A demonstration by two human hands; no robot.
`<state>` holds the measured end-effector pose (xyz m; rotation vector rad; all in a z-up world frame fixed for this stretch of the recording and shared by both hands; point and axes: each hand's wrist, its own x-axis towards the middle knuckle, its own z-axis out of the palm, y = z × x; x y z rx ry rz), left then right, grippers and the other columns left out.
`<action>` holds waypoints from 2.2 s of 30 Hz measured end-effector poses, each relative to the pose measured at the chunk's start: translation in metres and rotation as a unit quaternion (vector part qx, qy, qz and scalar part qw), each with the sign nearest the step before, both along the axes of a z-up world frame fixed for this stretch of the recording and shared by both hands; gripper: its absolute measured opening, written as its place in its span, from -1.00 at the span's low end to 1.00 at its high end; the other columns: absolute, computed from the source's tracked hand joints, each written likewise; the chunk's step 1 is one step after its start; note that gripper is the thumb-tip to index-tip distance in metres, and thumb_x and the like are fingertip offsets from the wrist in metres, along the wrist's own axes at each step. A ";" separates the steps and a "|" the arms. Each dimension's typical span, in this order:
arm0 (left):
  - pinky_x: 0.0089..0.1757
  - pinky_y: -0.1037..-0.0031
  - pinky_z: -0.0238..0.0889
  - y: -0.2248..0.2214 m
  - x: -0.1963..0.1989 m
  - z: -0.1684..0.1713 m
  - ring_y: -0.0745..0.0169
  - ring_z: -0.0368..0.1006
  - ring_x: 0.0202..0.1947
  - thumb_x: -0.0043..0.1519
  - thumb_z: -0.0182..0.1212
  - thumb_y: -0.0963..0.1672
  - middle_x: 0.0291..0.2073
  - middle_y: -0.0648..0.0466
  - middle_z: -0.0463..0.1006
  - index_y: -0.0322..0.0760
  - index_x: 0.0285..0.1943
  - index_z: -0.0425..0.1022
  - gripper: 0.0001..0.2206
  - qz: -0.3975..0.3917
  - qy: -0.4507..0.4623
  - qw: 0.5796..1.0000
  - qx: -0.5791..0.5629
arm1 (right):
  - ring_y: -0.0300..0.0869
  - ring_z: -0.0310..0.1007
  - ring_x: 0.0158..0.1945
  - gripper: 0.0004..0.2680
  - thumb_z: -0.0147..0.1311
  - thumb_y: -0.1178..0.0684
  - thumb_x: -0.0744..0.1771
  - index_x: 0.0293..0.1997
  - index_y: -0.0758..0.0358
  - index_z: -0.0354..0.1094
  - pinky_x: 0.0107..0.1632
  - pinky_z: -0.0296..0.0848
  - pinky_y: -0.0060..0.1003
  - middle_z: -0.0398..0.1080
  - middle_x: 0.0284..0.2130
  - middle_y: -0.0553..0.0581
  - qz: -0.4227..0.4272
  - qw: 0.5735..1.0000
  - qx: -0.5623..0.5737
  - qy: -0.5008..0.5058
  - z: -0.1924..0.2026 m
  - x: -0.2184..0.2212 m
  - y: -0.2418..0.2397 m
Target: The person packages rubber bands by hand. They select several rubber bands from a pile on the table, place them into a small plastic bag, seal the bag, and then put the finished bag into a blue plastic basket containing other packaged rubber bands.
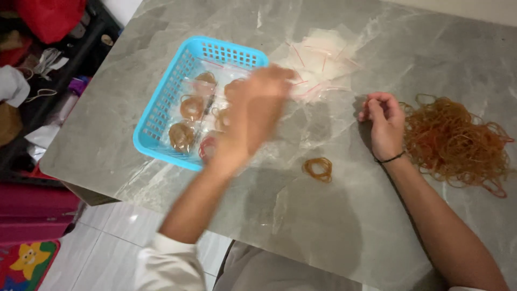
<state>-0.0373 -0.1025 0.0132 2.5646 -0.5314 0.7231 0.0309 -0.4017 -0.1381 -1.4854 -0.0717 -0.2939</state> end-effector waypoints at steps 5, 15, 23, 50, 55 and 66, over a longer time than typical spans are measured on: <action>-0.50 0.42 0.26 -0.110 0.060 -0.080 0.21 0.41 -0.50 0.04 0.21 -0.21 -0.56 0.22 0.38 0.02 -0.50 0.40 -0.84 0.110 -0.197 0.972 0.072 | -0.21 0.47 -0.37 -0.94 -0.03 0.20 0.46 0.01 0.30 0.33 -0.27 0.56 -0.39 0.36 -0.31 0.14 0.008 1.000 0.009 -0.006 -0.008 0.004 0.001; -0.01 0.03 0.35 -0.104 0.178 -0.107 0.05 0.45 0.10 0.30 0.04 -0.19 0.04 0.04 0.55 -0.15 0.15 0.50 -0.74 0.082 -0.063 0.990 0.100 | -0.22 0.45 -0.38 -0.93 -0.04 0.21 0.45 0.00 0.33 0.34 -0.27 0.53 -0.35 0.38 -0.34 0.14 0.028 0.999 -0.005 -0.040 0.002 0.002 0.005; 0.02 -0.02 0.22 -0.098 0.193 -0.130 0.09 0.52 -0.16 0.20 0.23 -0.17 -0.31 0.11 0.60 -0.05 -0.20 0.61 -0.91 0.063 -0.076 0.985 0.139 | -0.23 0.48 -0.37 -0.91 0.00 0.16 0.44 0.01 0.29 0.38 -0.24 0.50 -0.34 0.44 -0.33 0.12 0.022 0.999 -0.043 -0.022 0.000 0.001 0.000; -0.29 0.27 0.30 -0.138 0.132 -0.057 0.07 0.43 -0.35 0.20 0.19 -0.12 -0.41 0.08 0.51 -0.15 -0.34 0.50 -0.92 0.083 -0.261 0.962 -0.017 | -0.27 0.40 -0.35 -0.86 0.10 0.12 0.42 0.08 0.25 0.34 -0.15 0.44 -0.32 0.39 -0.29 0.01 -0.010 0.998 -0.065 -0.025 -0.001 0.014 -0.002; -0.38 0.28 0.27 -0.131 0.078 -0.073 0.05 0.32 -0.51 0.17 0.22 -0.18 -0.54 0.05 0.37 -0.18 -0.48 0.45 -0.86 0.016 -0.339 0.936 0.092 | -0.22 0.44 -0.43 -0.78 -0.12 -0.05 0.50 -0.04 0.28 0.40 -0.24 0.35 -0.37 0.41 -0.45 0.11 0.037 0.999 -0.031 0.002 0.021 -0.006 0.005; -0.19 0.27 0.34 -0.115 0.045 -0.099 0.07 0.36 -0.33 0.28 0.12 -0.19 -0.34 0.05 0.41 -0.19 -0.27 0.53 -0.91 -0.117 -0.358 0.920 0.107 | -0.35 0.50 -0.35 -0.80 0.11 0.21 0.37 0.12 0.32 0.31 -0.21 0.53 -0.51 0.50 -0.36 0.02 0.011 0.998 0.033 0.054 0.008 -0.014 0.009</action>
